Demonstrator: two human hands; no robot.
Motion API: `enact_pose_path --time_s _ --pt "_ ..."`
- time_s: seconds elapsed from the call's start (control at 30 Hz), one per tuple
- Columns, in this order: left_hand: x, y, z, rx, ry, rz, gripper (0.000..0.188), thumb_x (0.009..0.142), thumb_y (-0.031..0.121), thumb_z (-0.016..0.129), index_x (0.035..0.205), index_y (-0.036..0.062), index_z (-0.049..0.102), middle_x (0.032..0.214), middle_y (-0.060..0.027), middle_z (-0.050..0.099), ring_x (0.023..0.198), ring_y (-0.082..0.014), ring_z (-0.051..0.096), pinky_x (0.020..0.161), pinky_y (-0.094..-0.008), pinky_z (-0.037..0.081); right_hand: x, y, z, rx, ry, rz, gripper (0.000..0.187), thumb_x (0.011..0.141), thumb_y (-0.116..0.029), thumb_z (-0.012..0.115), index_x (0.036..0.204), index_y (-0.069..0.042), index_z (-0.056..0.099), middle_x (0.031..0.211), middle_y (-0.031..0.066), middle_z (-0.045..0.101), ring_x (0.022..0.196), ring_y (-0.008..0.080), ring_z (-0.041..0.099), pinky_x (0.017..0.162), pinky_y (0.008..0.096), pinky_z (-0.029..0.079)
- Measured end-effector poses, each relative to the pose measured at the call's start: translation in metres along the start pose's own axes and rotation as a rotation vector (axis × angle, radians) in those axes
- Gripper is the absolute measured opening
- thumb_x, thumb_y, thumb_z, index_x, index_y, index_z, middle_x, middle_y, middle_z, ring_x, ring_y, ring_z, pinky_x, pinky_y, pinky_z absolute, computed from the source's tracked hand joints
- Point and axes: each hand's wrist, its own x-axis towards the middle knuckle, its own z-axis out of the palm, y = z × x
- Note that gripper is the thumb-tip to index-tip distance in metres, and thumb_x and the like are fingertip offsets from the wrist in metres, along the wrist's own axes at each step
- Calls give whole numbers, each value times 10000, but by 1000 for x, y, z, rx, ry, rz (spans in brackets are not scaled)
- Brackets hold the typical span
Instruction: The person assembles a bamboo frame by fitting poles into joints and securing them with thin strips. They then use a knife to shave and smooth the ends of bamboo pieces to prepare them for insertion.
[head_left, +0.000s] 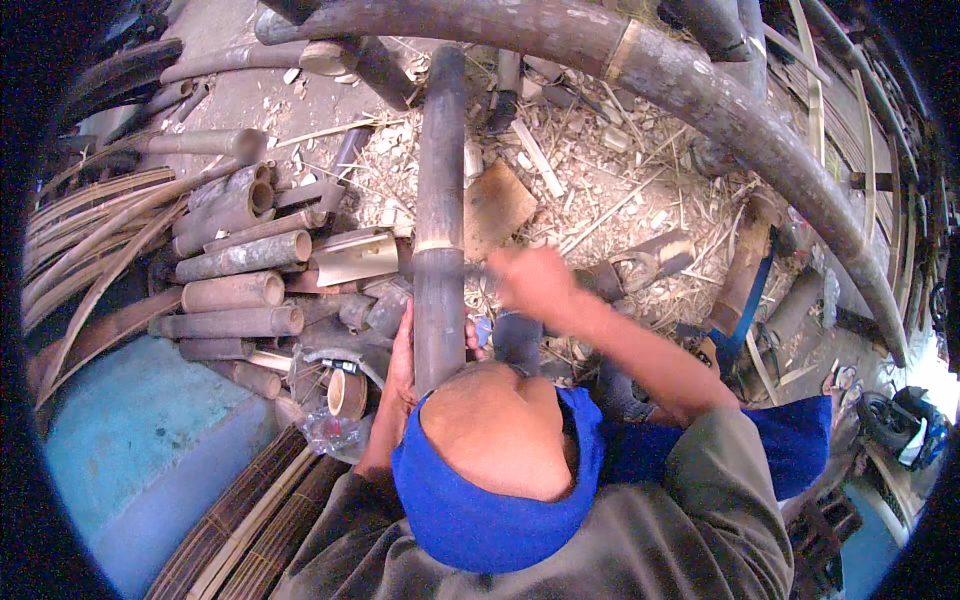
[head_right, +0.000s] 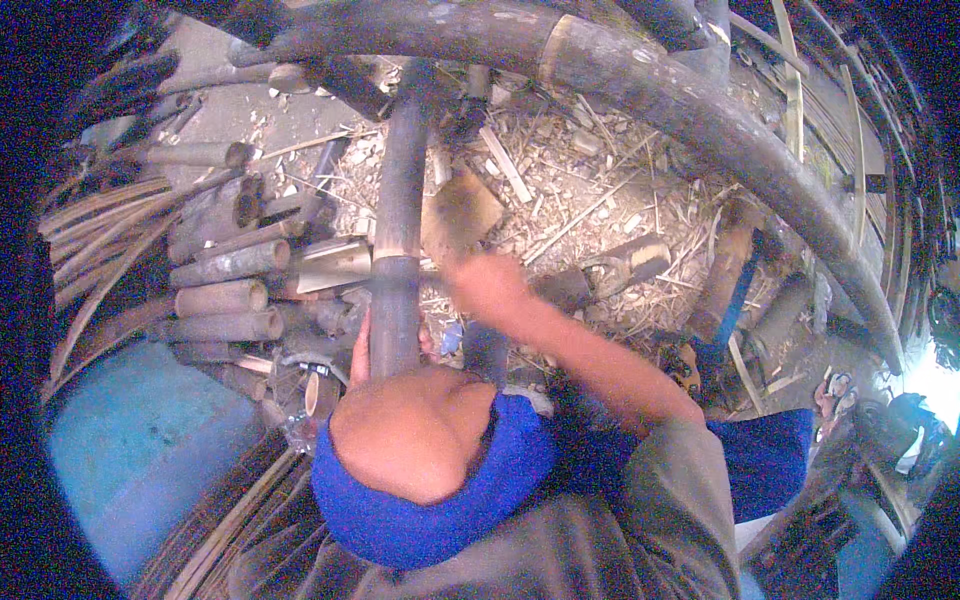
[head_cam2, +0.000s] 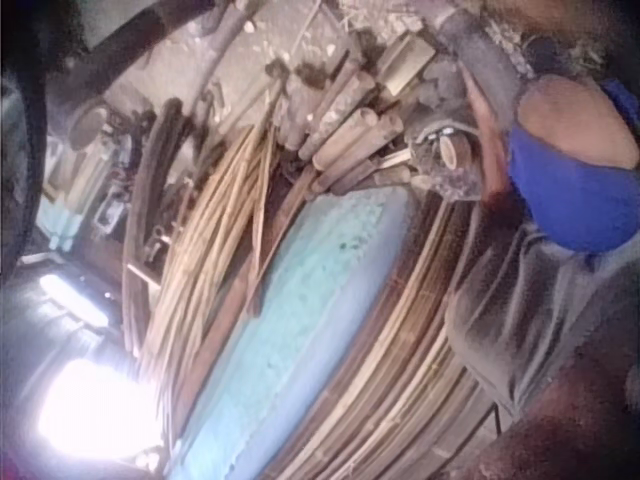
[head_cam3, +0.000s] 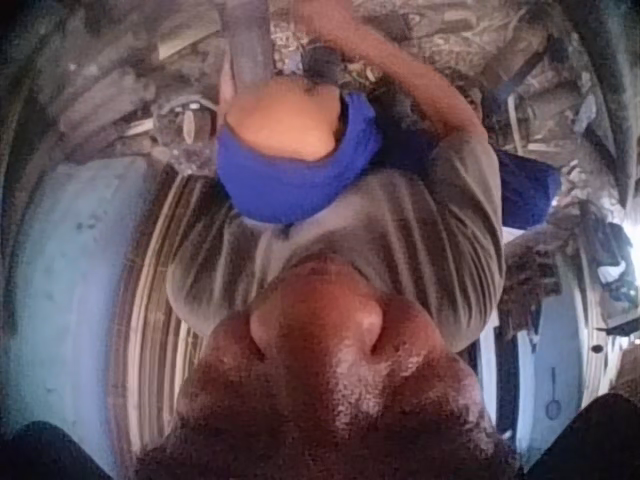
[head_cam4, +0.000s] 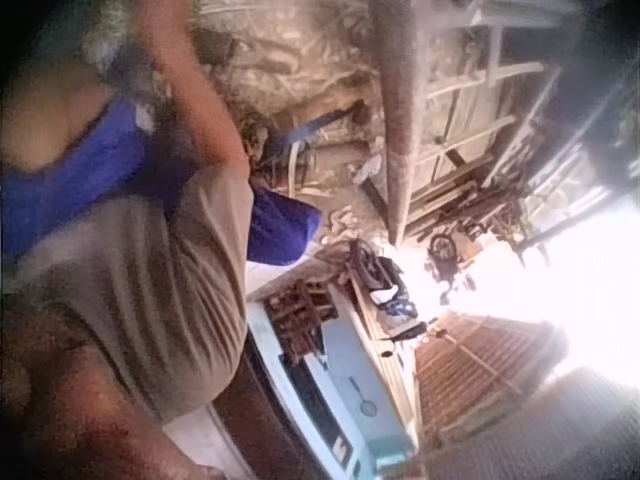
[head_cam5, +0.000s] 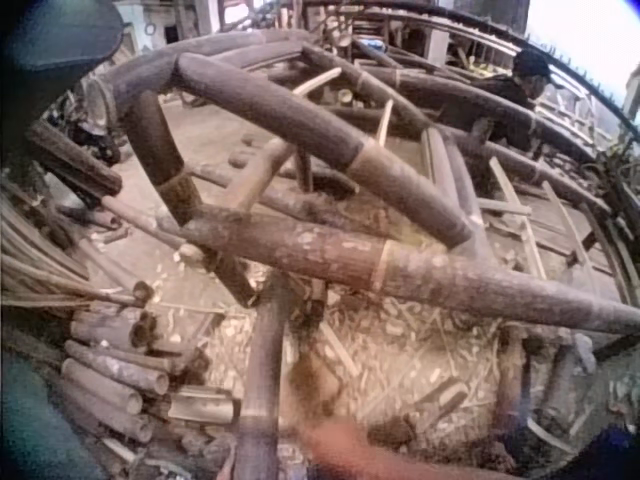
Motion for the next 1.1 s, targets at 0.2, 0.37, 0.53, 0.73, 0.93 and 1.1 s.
enact_pose_path --time_s 0.2,0.37,0.53,0.73,0.93,1.1 --pt "6 2 -18 -59 -73 -37 803 950 721 421 1278 -1 550 993 -176 654 886 -287 665 764 -409 586 7 3 -9 122 188 17 190 784 -145 666 951 -58 641 790 199 700 710 375 721 637 521 582" --pt "0 0 -15 -79 -40 -20 794 950 718 421 1294 13 541 1001 -176 643 873 -294 652 765 -417 577 12 1 -10 108 166 113 259 743 -181 715 949 -53 627 777 181 686 710 381 705 640 492 584" --pt "6 -4 -21 -84 -93 -31 791 953 705 424 1318 10 523 1002 -175 630 878 -297 631 769 -425 563 3 -6 -4 -54 106 -71 249 791 -233 735 936 -55 639 775 187 689 709 387 700 633 487 584" --pt "7 -5 -29 -87 -188 -1 765 972 665 400 1330 -2 510 1004 -176 620 896 -299 607 781 -425 547 27 25 -3 80 231 117 291 727 -239 759 905 -71 601 797 169 684 757 377 708 641 498 578" --pt "14 -12 -39 -165 -278 -21 700 984 603 414 1312 -7 516 998 -171 608 880 -291 586 765 -403 540 19 17 0 136 244 82 288 697 -215 777 872 -70 600 808 157 682 765 377 709 647 500 571" --pt "24 -16 -54 -154 -306 -19 636 974 547 461 1285 -4 531 949 -146 586 864 -275 563 733 -395 529 -3 -25 -15 41 243 -264 188 786 -174 714 877 -44 614 777 189 680 744 384 696 630 503 570"
